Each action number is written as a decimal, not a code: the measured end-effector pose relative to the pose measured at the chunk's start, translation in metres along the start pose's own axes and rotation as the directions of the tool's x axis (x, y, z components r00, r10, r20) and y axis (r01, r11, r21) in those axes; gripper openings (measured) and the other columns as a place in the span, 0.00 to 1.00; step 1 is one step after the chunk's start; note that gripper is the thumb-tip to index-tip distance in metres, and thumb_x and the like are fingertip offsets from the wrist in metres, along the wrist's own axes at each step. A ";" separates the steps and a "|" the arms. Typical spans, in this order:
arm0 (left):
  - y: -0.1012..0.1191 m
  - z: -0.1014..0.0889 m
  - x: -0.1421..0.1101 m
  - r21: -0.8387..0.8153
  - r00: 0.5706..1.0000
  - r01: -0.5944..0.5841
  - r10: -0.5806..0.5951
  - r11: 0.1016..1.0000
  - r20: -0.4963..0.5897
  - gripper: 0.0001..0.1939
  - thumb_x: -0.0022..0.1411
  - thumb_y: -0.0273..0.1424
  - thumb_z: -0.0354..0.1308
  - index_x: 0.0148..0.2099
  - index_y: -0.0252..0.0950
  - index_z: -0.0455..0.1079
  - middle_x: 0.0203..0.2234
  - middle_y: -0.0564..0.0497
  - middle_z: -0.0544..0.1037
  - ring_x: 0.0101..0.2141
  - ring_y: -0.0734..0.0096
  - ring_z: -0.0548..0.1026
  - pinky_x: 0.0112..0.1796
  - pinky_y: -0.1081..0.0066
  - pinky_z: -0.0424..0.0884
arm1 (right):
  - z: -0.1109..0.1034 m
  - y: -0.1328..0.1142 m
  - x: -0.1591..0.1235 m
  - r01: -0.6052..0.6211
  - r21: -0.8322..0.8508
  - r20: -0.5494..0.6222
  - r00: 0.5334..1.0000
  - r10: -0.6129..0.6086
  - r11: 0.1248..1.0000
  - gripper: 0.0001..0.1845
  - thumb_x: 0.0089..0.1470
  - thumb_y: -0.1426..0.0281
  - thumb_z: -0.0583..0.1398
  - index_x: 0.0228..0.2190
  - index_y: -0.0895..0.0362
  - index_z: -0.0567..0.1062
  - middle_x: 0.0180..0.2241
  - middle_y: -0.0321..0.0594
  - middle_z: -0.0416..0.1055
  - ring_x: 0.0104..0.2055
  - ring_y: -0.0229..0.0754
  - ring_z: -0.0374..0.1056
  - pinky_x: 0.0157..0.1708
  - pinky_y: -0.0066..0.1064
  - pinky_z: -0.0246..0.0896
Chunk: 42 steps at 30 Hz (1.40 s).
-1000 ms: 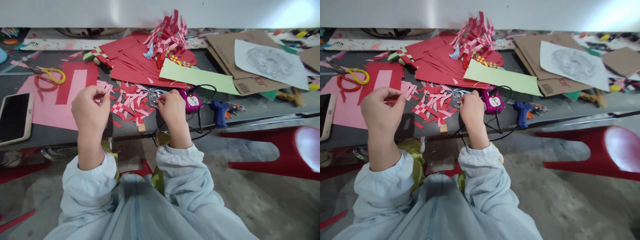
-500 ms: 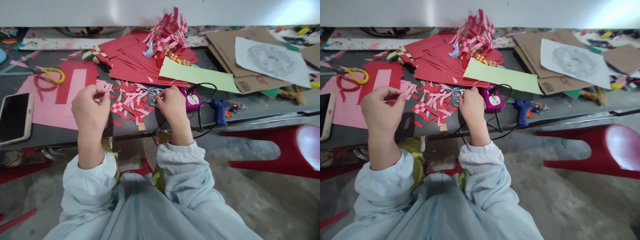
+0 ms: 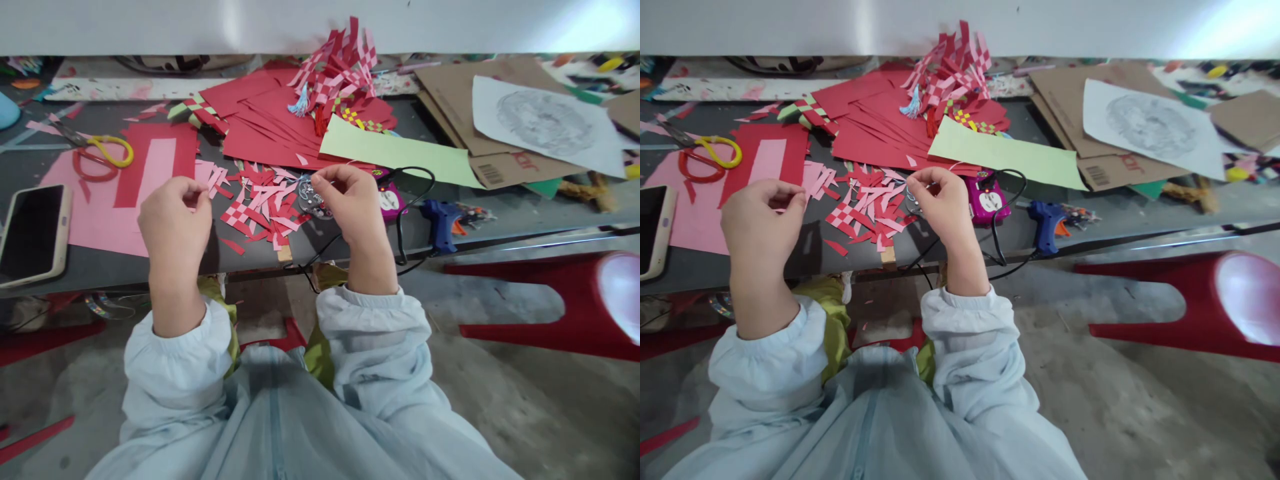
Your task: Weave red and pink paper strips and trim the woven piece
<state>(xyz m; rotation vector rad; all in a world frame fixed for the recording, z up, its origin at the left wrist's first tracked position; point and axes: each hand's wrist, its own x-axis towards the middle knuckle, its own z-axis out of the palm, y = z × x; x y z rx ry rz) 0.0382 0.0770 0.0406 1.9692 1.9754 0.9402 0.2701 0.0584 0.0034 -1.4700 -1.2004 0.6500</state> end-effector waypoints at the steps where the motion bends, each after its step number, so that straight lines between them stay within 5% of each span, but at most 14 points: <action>1: -0.002 0.001 0.000 0.023 0.999 -0.004 0.003 1.000 0.044 0.05 0.55 0.30 0.59 0.34 0.41 0.76 0.31 0.50 0.82 0.36 0.57 0.79 0.41 0.57 0.73 | 0.000 -0.001 -0.001 -0.029 0.096 0.035 0.999 0.026 0.995 0.05 0.52 0.67 0.63 0.29 0.56 0.74 0.23 0.31 0.64 0.22 0.31 0.54 0.24 0.28 0.52; 6: -0.011 0.010 -0.001 0.038 0.979 -0.073 0.065 0.997 0.193 0.09 0.52 0.26 0.58 0.33 0.43 0.77 0.32 0.49 0.83 0.37 0.54 0.79 0.41 0.57 0.73 | 0.003 -0.005 -0.006 -0.179 0.392 0.216 0.971 0.098 0.902 0.10 0.48 0.63 0.67 0.26 0.55 0.74 0.18 0.27 0.56 0.19 0.29 0.46 0.20 0.27 0.42; 13: -0.008 0.009 -0.001 0.042 0.955 -0.078 0.062 0.996 0.291 0.14 0.49 0.21 0.57 0.34 0.44 0.78 0.30 0.50 0.83 0.37 0.52 0.79 0.42 0.56 0.73 | 0.009 -0.011 -0.010 -0.261 0.501 0.310 0.944 0.110 0.825 0.19 0.39 0.58 0.72 0.25 0.58 0.74 0.16 0.26 0.57 0.18 0.27 0.48 0.18 0.25 0.42; 17: -0.001 0.009 -0.003 -0.030 0.967 -0.102 0.106 0.994 0.234 0.09 0.54 0.27 0.60 0.37 0.42 0.79 0.31 0.49 0.83 0.37 0.55 0.80 0.43 0.57 0.73 | 0.012 -0.012 -0.013 -0.292 0.515 0.340 0.933 0.120 0.806 0.20 0.39 0.57 0.73 0.24 0.58 0.74 0.17 0.25 0.57 0.19 0.26 0.48 0.18 0.23 0.42; 25: 0.027 0.022 -0.017 -0.462 0.945 -0.222 0.306 0.859 0.115 0.06 0.56 0.29 0.64 0.38 0.40 0.79 0.30 0.53 0.83 0.29 0.72 0.78 0.33 0.72 0.74 | 0.014 -0.017 -0.022 -0.452 0.554 0.496 0.854 0.159 0.699 0.20 0.38 0.57 0.73 0.23 0.57 0.73 0.16 0.25 0.55 0.19 0.26 0.47 0.19 0.22 0.46; 33: 0.037 0.021 -0.024 -0.475 0.911 -0.341 0.409 0.811 0.045 0.07 0.57 0.28 0.63 0.38 0.43 0.79 0.33 0.55 0.83 0.31 0.73 0.79 0.34 0.72 0.76 | 0.018 -0.018 -0.028 -0.530 0.615 0.565 0.813 0.143 0.584 0.18 0.38 0.60 0.74 0.25 0.58 0.74 0.17 0.25 0.55 0.19 0.26 0.47 0.18 0.22 0.45; 42: 0.037 0.025 -0.025 -0.557 0.912 -0.316 0.408 0.768 0.044 0.05 0.57 0.27 0.62 0.37 0.40 0.78 0.34 0.54 0.83 0.33 0.73 0.80 0.37 0.71 0.78 | 0.020 -0.018 -0.028 -0.534 0.642 0.557 0.818 0.143 0.550 0.19 0.37 0.61 0.74 0.24 0.59 0.74 0.19 0.27 0.61 0.19 0.25 0.53 0.18 0.20 0.49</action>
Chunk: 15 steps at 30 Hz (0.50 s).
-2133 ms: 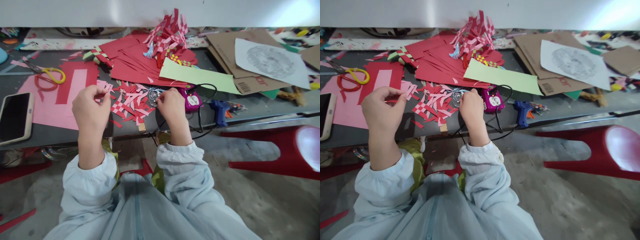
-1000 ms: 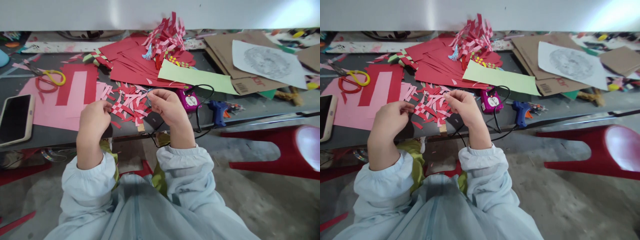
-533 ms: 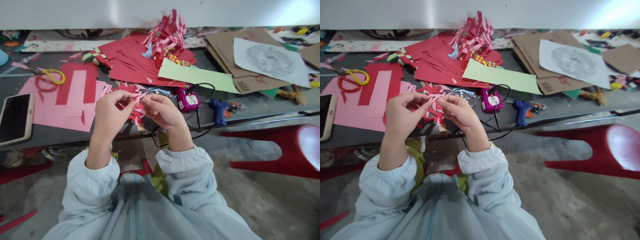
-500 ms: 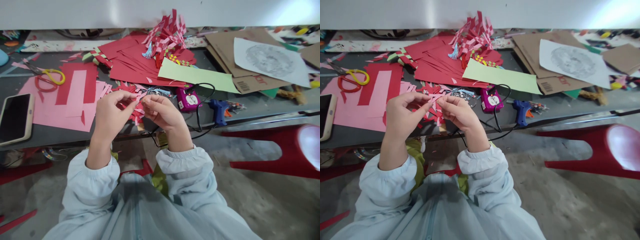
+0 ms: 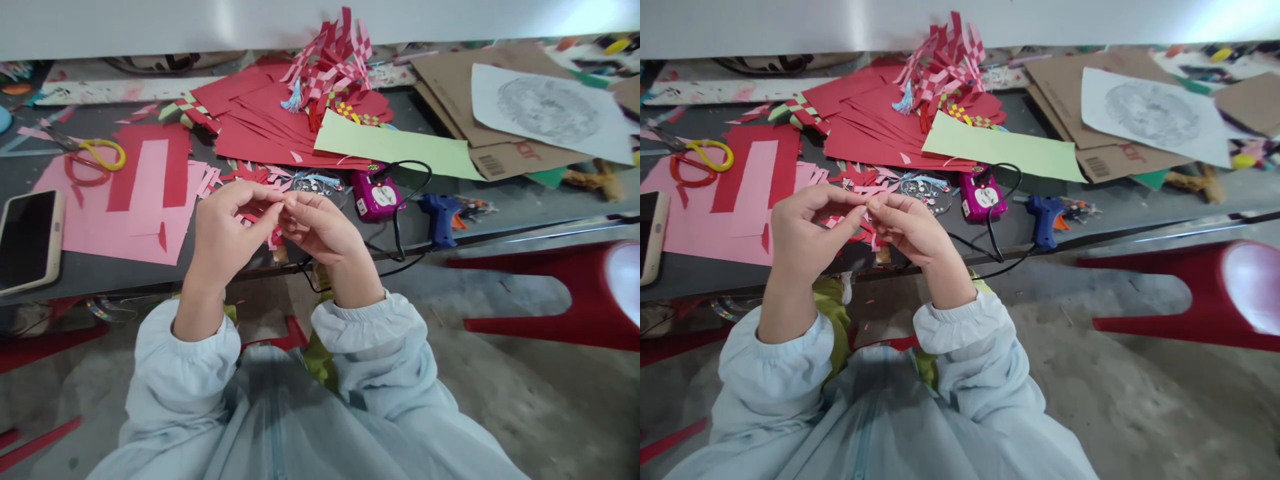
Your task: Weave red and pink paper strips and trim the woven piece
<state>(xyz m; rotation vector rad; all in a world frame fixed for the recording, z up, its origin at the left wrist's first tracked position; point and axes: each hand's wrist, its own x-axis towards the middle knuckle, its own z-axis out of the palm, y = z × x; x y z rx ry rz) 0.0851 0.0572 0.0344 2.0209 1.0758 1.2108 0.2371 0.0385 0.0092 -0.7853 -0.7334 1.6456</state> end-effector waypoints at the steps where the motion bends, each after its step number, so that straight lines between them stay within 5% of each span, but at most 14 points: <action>1: 0.000 0.000 0.000 -0.011 1.000 0.006 -0.006 1.000 0.003 0.05 0.57 0.27 0.62 0.37 0.40 0.77 0.34 0.54 0.83 0.33 0.72 0.80 0.37 0.71 0.78 | 0.000 0.001 0.000 0.003 -0.003 -0.003 1.000 -0.003 1.000 0.19 0.37 0.61 0.75 0.24 0.59 0.75 0.20 0.28 0.63 0.20 0.25 0.55 0.19 0.20 0.51; 15: -0.009 -0.001 0.003 -0.136 0.995 0.077 -0.069 0.988 0.065 0.03 0.57 0.28 0.63 0.34 0.42 0.77 0.31 0.54 0.83 0.32 0.70 0.80 0.35 0.68 0.79 | -0.003 0.007 0.001 0.045 -0.013 0.010 0.999 -0.045 0.999 0.18 0.39 0.61 0.74 0.24 0.58 0.75 0.20 0.30 0.68 0.22 0.28 0.61 0.21 0.21 0.59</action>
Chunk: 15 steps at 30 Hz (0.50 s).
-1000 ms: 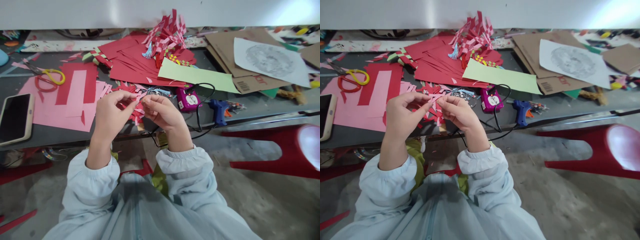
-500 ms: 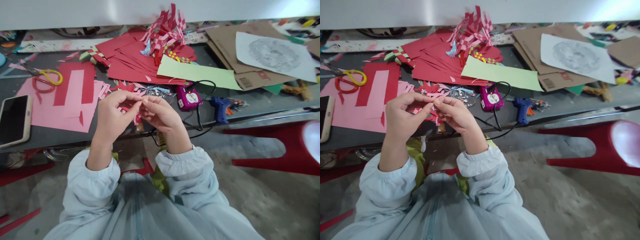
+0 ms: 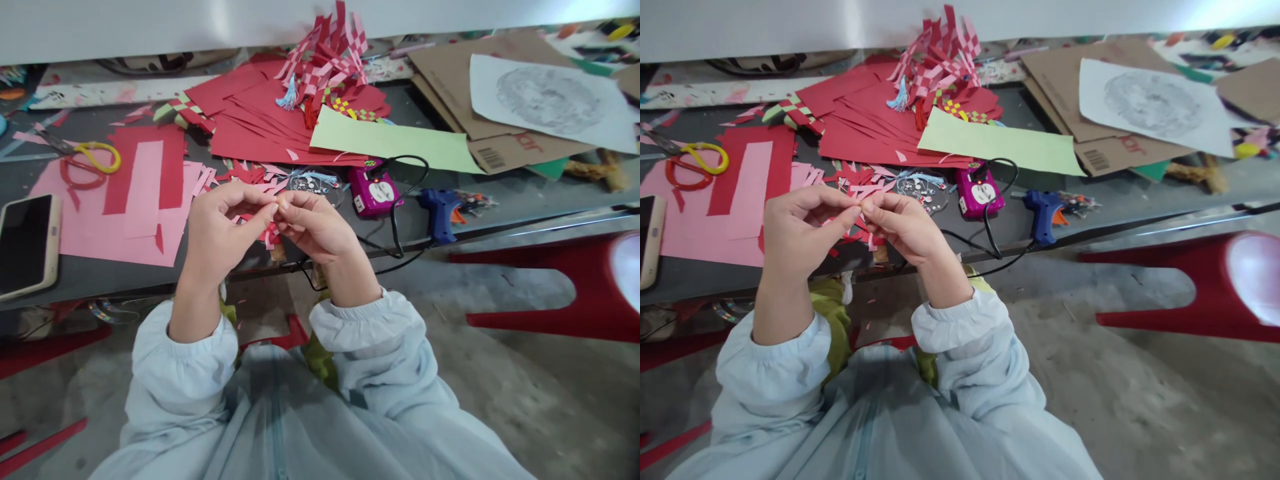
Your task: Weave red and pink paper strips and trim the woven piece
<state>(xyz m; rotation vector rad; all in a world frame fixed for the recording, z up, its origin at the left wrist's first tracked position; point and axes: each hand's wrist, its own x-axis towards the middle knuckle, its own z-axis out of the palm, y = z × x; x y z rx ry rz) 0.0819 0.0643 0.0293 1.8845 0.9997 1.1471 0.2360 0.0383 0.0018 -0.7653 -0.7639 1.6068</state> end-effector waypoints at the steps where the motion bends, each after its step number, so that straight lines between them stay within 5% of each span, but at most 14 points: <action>1: 0.000 0.000 0.000 0.000 1.000 0.000 0.000 1.000 0.004 0.03 0.57 0.28 0.63 0.34 0.43 0.77 0.31 0.54 0.83 0.33 0.70 0.80 0.35 0.67 0.79 | 0.000 0.001 0.000 0.006 0.000 0.002 1.000 -0.006 1.000 0.17 0.39 0.61 0.74 0.23 0.58 0.75 0.20 0.31 0.68 0.22 0.28 0.61 0.21 0.21 0.59; 8: 0.006 0.000 0.000 0.043 1.000 0.014 -0.013 0.999 -0.004 0.03 0.57 0.28 0.63 0.32 0.43 0.75 0.30 0.55 0.82 0.33 0.70 0.80 0.34 0.66 0.79 | -0.001 0.004 0.001 0.027 -0.005 -0.002 1.000 -0.027 1.000 0.17 0.39 0.61 0.74 0.24 0.57 0.75 0.20 0.31 0.68 0.21 0.29 0.62 0.20 0.21 0.60; 15: -0.001 -0.001 0.003 -0.138 0.999 -0.051 0.051 0.989 -0.007 0.05 0.54 0.26 0.66 0.32 0.43 0.78 0.29 0.54 0.83 0.30 0.70 0.80 0.30 0.69 0.78 | 0.002 0.002 0.000 -0.042 0.112 0.018 0.999 0.040 0.993 0.18 0.37 0.62 0.75 0.24 0.59 0.76 0.18 0.28 0.69 0.18 0.25 0.63 0.18 0.16 0.62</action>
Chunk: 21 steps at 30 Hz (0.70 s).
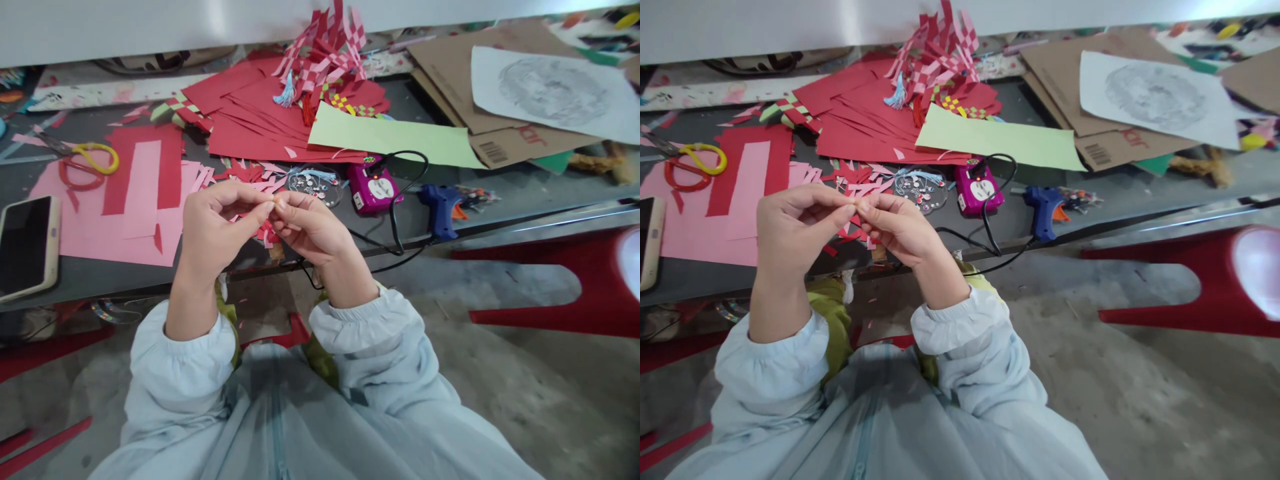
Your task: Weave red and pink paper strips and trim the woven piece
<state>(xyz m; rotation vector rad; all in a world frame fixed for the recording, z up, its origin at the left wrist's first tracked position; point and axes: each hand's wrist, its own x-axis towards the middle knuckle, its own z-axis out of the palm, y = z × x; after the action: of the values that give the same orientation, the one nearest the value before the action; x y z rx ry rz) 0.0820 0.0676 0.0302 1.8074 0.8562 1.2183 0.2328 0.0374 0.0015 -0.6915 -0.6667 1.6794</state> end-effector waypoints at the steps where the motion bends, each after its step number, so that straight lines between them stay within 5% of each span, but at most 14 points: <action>1: -0.001 0.000 0.000 -0.015 1.000 0.000 0.000 1.000 0.005 0.04 0.53 0.27 0.67 0.31 0.44 0.79 0.28 0.54 0.83 0.30 0.69 0.80 0.30 0.69 0.78 | 0.000 0.000 0.000 -0.011 0.012 -0.002 1.000 0.011 1.000 0.18 0.36 0.62 0.76 0.23 0.59 0.76 0.18 0.28 0.69 0.18 0.24 0.63 0.18 0.15 0.62; 21: -0.006 0.006 0.001 -0.003 1.000 -0.005 0.005 1.000 0.004 0.05 0.54 0.27 0.67 0.30 0.42 0.76 0.28 0.54 0.82 0.30 0.68 0.81 0.30 0.67 0.78 | 0.000 0.002 0.001 0.077 -0.021 -0.062 0.995 -0.078 0.997 0.19 0.33 0.62 0.76 0.22 0.58 0.76 0.17 0.28 0.71 0.18 0.27 0.64 0.18 0.19 0.63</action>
<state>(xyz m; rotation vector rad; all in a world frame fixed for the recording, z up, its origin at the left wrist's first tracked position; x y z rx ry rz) 0.0872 0.0697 0.0241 1.8101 0.8469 1.2181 0.2314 0.0382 -0.0004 -0.7201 -0.6575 1.5755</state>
